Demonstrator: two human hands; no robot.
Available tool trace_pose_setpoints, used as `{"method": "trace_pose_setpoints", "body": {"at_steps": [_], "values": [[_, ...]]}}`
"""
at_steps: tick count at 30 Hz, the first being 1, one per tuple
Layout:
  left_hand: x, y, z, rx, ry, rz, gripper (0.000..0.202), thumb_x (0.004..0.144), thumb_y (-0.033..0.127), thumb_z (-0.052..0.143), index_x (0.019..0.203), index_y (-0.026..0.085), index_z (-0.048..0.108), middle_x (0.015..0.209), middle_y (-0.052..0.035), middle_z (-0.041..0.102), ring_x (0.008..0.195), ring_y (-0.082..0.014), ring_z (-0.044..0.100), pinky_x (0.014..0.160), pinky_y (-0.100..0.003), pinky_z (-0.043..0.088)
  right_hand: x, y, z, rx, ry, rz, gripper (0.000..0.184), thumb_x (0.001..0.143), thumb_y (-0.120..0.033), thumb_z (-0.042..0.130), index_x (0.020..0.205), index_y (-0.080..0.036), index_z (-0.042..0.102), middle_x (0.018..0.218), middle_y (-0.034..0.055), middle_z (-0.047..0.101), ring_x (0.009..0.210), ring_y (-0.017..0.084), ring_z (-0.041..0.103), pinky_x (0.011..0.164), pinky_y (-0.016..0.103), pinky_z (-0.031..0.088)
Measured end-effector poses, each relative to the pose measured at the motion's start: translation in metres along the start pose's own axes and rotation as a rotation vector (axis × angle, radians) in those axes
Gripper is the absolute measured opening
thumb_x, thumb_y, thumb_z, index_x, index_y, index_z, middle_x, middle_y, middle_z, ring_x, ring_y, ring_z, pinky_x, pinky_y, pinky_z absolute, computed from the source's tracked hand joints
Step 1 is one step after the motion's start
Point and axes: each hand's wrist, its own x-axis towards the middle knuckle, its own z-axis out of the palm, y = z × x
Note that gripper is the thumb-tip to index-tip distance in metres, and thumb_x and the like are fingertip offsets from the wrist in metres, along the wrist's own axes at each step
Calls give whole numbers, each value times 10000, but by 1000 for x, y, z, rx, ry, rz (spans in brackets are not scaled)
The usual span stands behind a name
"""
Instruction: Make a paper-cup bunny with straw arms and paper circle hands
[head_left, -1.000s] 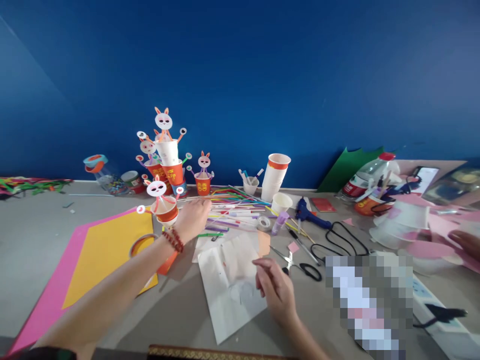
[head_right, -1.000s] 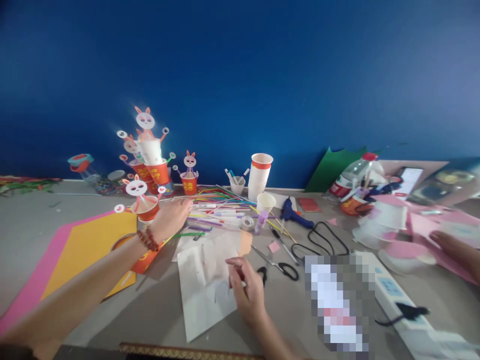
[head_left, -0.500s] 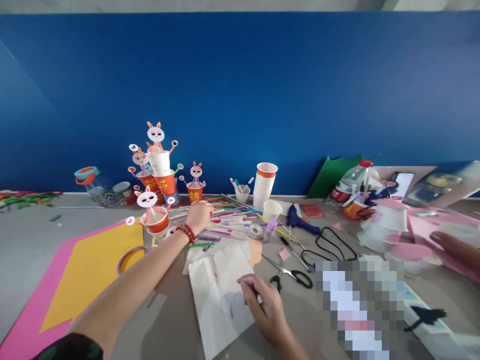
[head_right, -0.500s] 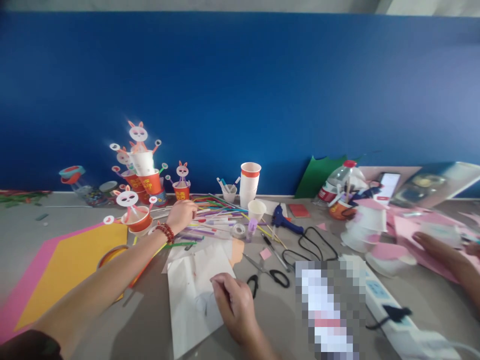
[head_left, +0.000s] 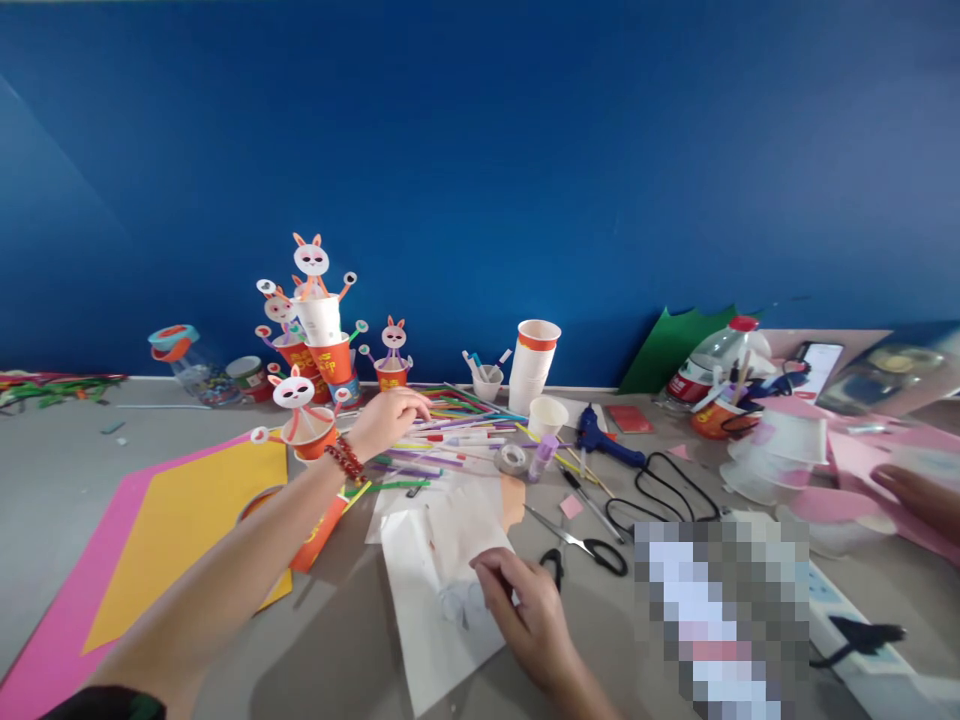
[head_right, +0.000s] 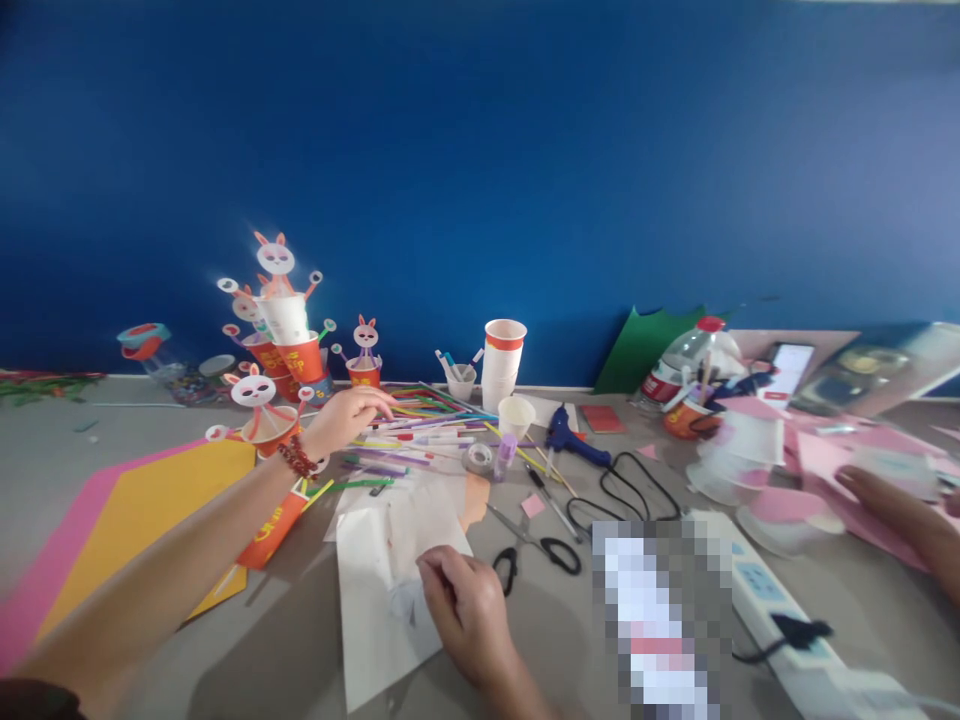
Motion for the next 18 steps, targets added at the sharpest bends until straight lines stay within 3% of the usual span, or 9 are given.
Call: {"method": "trace_pose_setpoints", "body": {"at_steps": [3,7,12,18], "values": [[-14,3,-2,23,-57,35,262,893,181,464,956,209,717,1042,-25,724,973,-173,655,884,-264,491,1,-1,0,-17,-9,5,219,974,-270,444,869,-200,622,659,12,625,576,146,564,583,240,399],[-28,5,7,91,-156,85,173,869,187,545,844,216,713,871,-34,705,905,-202,642,846,-300,481,2,-2,2,-26,-60,15,228,984,-265,430,856,-205,609,695,27,665,606,156,599,601,241,401],[-27,-3,16,168,-197,122,225,877,120,498,860,207,704,905,-57,684,951,-223,609,871,-335,460,2,1,5,-46,-107,31,218,981,-255,426,865,-207,604,655,16,655,590,154,589,602,237,397],[-27,1,45,238,-268,189,148,842,117,570,799,174,700,917,-104,682,996,-267,607,904,-381,459,6,6,7,-118,-156,68,208,956,-238,442,824,-199,599,712,21,642,625,157,574,587,241,376]]}}
